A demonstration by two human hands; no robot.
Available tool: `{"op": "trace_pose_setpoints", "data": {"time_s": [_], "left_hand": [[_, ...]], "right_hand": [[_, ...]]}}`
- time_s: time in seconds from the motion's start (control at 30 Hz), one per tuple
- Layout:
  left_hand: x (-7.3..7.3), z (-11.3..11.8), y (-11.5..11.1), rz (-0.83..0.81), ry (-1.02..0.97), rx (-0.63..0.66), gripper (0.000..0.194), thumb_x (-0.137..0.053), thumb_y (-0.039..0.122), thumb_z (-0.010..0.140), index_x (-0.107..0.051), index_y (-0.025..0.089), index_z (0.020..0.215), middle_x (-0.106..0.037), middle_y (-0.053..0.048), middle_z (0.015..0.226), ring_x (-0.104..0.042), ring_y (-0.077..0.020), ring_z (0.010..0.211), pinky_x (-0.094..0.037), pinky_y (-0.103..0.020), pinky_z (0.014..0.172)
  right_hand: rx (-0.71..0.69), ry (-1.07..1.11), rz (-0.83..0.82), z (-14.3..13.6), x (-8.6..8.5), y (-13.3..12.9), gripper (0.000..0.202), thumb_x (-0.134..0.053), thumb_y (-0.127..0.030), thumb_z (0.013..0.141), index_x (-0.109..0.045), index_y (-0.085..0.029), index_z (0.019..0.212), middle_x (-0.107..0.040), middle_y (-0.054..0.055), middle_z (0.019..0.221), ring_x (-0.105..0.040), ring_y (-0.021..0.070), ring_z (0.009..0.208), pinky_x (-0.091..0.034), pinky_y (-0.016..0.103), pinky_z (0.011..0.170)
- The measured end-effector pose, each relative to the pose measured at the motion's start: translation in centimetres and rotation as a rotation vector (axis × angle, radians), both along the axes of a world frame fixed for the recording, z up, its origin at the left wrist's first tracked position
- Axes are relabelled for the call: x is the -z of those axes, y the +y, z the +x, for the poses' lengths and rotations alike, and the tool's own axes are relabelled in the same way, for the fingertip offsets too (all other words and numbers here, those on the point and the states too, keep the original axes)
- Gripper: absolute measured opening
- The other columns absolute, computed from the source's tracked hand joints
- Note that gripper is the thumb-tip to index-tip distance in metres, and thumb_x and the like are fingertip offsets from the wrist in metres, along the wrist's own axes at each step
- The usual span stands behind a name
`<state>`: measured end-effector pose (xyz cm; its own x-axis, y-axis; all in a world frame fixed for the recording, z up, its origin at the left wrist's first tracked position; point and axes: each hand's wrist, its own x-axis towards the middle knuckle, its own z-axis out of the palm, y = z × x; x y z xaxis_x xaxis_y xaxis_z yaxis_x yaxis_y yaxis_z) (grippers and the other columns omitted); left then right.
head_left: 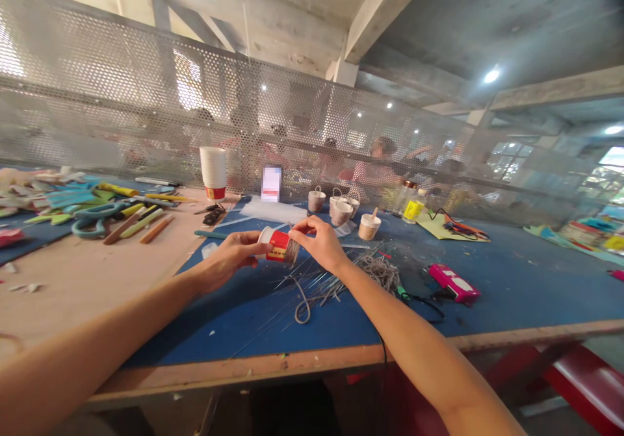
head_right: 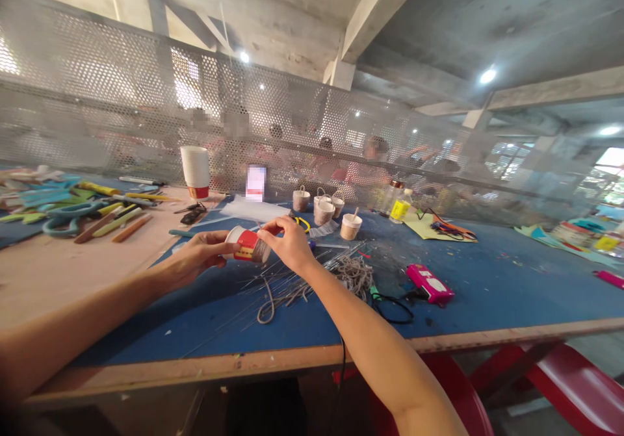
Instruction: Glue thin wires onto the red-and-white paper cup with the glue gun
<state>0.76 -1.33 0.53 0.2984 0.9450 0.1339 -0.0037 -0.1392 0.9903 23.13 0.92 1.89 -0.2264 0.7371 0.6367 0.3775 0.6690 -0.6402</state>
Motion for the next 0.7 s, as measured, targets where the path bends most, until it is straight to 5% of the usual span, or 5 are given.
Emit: {"op": "trace_pose_setpoints", "data": {"time_s": [0.7], "left_hand": [[-0.39,0.27,-0.35,0.065,0.048,-0.064,0.027,-0.081,0.039,0.071,-0.084,0.020,0.091,-0.078,-0.007,0.086,-0.061,-0.0192,0.068,-0.042,-0.026,0.057]], "right_hand": [[-0.089,0.025,-0.033,0.94,-0.67,-0.13,0.012,-0.077,-0.034,0.084,-0.073,-0.023,0.084,-0.070,0.001,0.091,-0.067,0.0153,0.085,-0.053,0.032,0.086]]}}
